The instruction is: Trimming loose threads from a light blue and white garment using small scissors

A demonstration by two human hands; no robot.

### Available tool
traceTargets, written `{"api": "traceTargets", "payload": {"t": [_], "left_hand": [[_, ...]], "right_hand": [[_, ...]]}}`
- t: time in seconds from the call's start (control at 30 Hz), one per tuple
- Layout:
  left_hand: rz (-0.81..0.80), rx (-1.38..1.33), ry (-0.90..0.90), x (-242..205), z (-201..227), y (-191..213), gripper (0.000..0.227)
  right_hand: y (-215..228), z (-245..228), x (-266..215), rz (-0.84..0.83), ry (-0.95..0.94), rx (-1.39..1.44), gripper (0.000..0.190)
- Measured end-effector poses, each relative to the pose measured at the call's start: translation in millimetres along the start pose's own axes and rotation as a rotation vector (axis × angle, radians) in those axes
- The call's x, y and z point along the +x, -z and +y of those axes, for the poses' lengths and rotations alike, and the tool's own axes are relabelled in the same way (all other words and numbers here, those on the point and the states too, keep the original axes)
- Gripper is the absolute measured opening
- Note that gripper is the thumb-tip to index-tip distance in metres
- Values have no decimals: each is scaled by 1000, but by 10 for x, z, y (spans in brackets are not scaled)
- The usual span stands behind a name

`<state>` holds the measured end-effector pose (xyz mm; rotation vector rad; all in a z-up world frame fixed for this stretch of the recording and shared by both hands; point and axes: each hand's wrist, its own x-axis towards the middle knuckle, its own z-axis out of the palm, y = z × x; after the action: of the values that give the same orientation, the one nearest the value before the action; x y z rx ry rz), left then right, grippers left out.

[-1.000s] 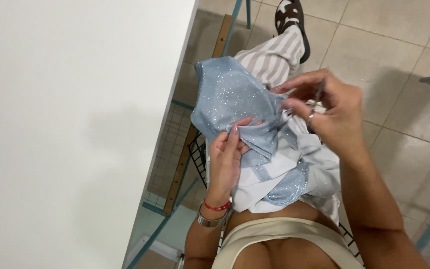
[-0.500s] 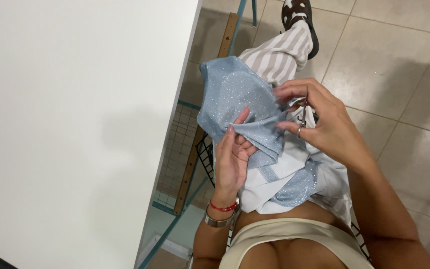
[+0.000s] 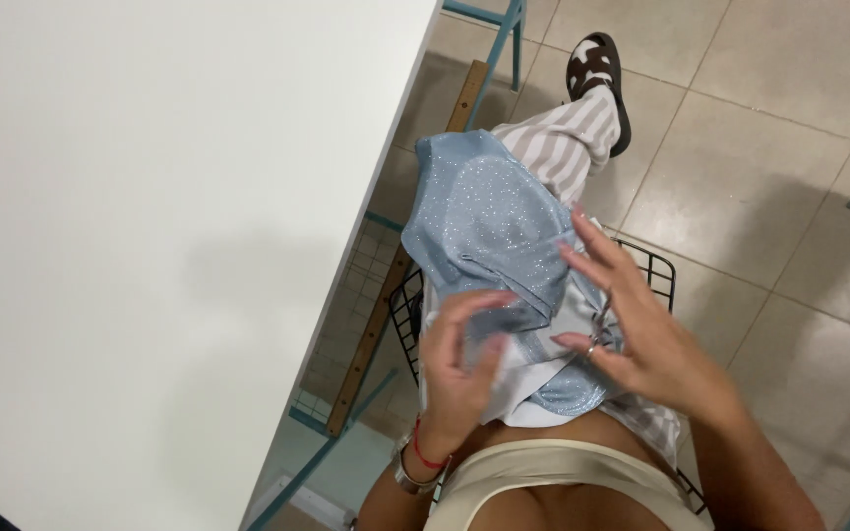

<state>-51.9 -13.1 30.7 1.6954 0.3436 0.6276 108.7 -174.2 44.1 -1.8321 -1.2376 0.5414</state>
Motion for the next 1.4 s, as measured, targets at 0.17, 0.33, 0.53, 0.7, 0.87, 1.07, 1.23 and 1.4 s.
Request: {"api": "traceTargets", "payload": {"t": [0.17, 0.33, 0.53, 0.7, 0.87, 1.07, 1.23, 1.4], "left_hand": [[-255, 185, -101, -64, 283, -275, 44], [-219, 237, -151, -31, 156, -255, 20], [-44, 499, -345, 224, -29, -12, 15], [282, 771, -295, 658, -125, 713, 27], [301, 942, -212, 834, -243, 1530, 9], [325, 1408, -134, 684, -717, 2146, 13], [297, 1701, -81, 665, -1050, 2473, 25], [278, 1922, -126, 670, -1216, 2551, 20]], "right_hand": [[-152, -312, 68, 28, 159, 142, 69], [-269, -408, 72, 117, 244, 120, 60], [-480, -476, 97, 270, 276, -194, 88], [-416, -553, 89, 239, 301, -98, 73], [-51, -588, -43, 214, 278, -31, 51], [255, -550, -430, 77, 207, -2, 34], [367, -325, -437, 64, 206, -39, 35], [357, -180, -192, 135, 122, -120, 29]]}}
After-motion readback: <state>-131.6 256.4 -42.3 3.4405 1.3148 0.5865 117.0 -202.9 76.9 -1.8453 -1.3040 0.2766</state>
